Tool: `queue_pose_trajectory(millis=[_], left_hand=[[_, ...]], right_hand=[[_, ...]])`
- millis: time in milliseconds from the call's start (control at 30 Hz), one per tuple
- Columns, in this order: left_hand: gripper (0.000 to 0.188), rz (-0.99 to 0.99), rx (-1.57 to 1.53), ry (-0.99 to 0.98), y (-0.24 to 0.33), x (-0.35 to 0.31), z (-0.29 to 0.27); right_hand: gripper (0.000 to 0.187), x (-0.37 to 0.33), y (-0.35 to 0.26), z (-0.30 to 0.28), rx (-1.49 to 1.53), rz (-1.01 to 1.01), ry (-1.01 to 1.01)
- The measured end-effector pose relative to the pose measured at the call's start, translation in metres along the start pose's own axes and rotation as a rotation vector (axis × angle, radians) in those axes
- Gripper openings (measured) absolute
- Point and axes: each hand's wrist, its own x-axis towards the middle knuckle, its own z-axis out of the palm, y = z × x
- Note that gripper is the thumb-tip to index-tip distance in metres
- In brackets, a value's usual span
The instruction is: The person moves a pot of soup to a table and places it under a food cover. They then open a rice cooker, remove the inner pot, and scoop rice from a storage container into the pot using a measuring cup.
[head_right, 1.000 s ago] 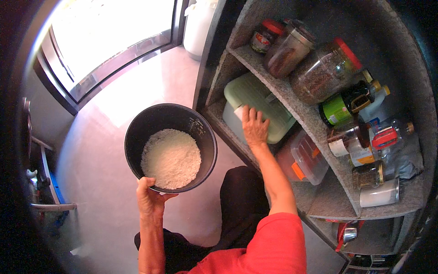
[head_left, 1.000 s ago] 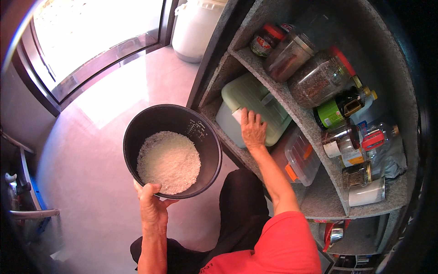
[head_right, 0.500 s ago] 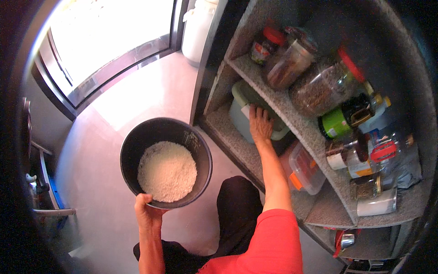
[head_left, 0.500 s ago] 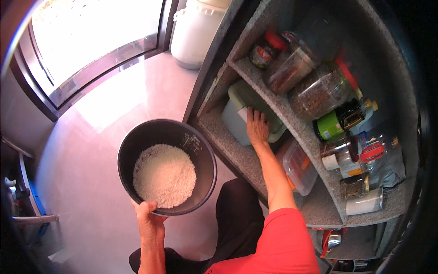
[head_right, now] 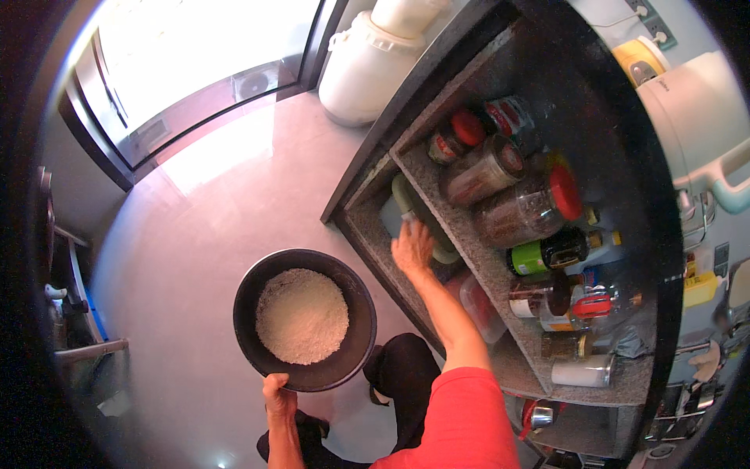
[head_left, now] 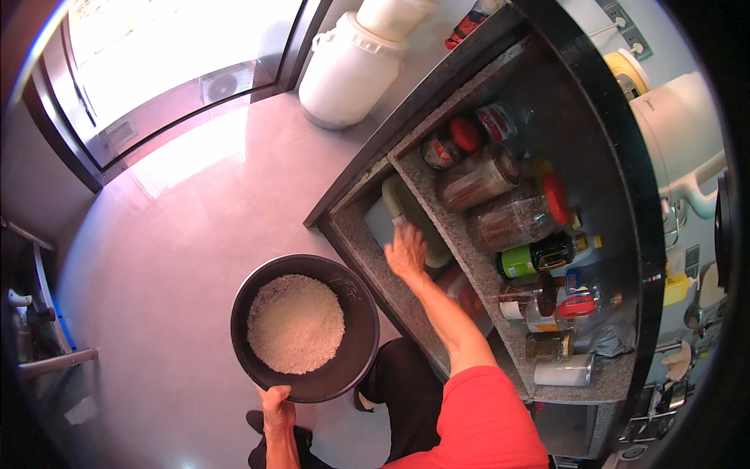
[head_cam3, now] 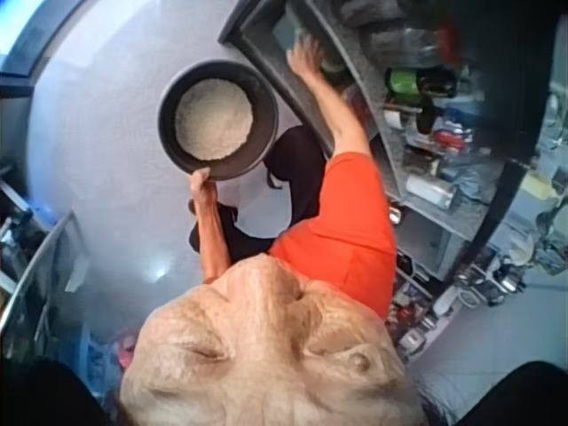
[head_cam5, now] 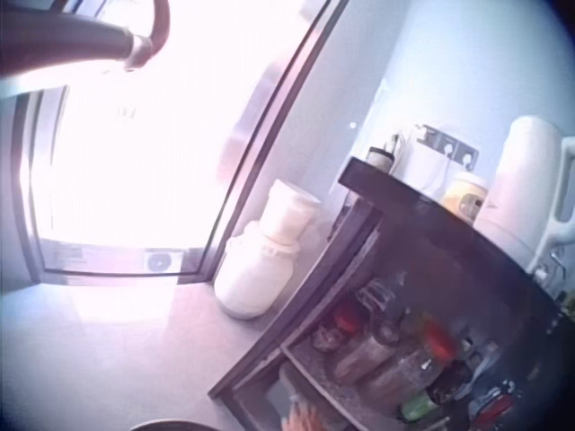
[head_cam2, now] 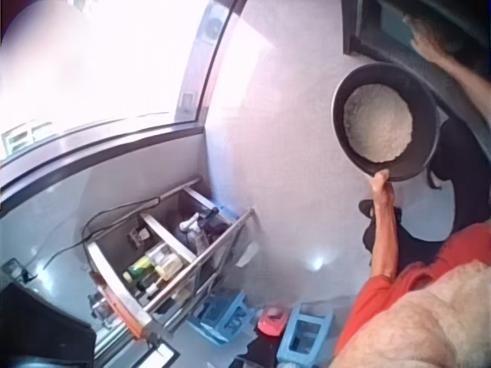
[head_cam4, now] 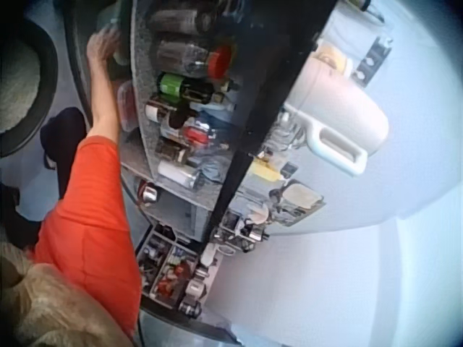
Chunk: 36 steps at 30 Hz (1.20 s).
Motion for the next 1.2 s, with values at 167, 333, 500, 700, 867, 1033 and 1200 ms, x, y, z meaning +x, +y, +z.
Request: queue_pose_trajectory(millis=[167, 333, 500, 700, 867, 1033, 1200], left_hand=[[0.066, -0.017, 0.056, -0.107, 0.017, -0.033, 0.031], [0.079, -0.101, 0.138, -0.148, 0.05, -0.114, 0.068], [0.08, -0.067, 0.229, -0.23, 0.093, -0.198, 0.122], [0.083, -0.044, 0.394, -0.472, 0.138, -0.296, 0.143], [0.085, -0.28, 0.49, -0.728, 0.179, -0.373, 0.194], [0.088, -0.536, 0.565, -0.917, 0.175, -0.434, 0.22], [0.091, -0.588, 0.646, -1.157, 0.132, -0.496, 0.233]], right_hand=[[0.046, -0.062, -0.029, -0.012, 1.189, 0.479, -0.887], [0.035, -0.167, -0.013, -0.035, 2.194, 0.582, -0.989], [0.036, -0.229, -0.01, -0.146, 2.186, 0.808, -0.787], [0.036, -0.307, -0.005, -0.29, 2.294, 0.849, -0.492], [0.037, -0.354, 0.014, -0.402, 2.416, 0.809, -0.165], [0.037, -0.439, 0.044, -0.47, 2.452, 0.787, 0.183], [0.037, -0.533, 0.085, -0.519, 2.411, 0.776, 0.543]])
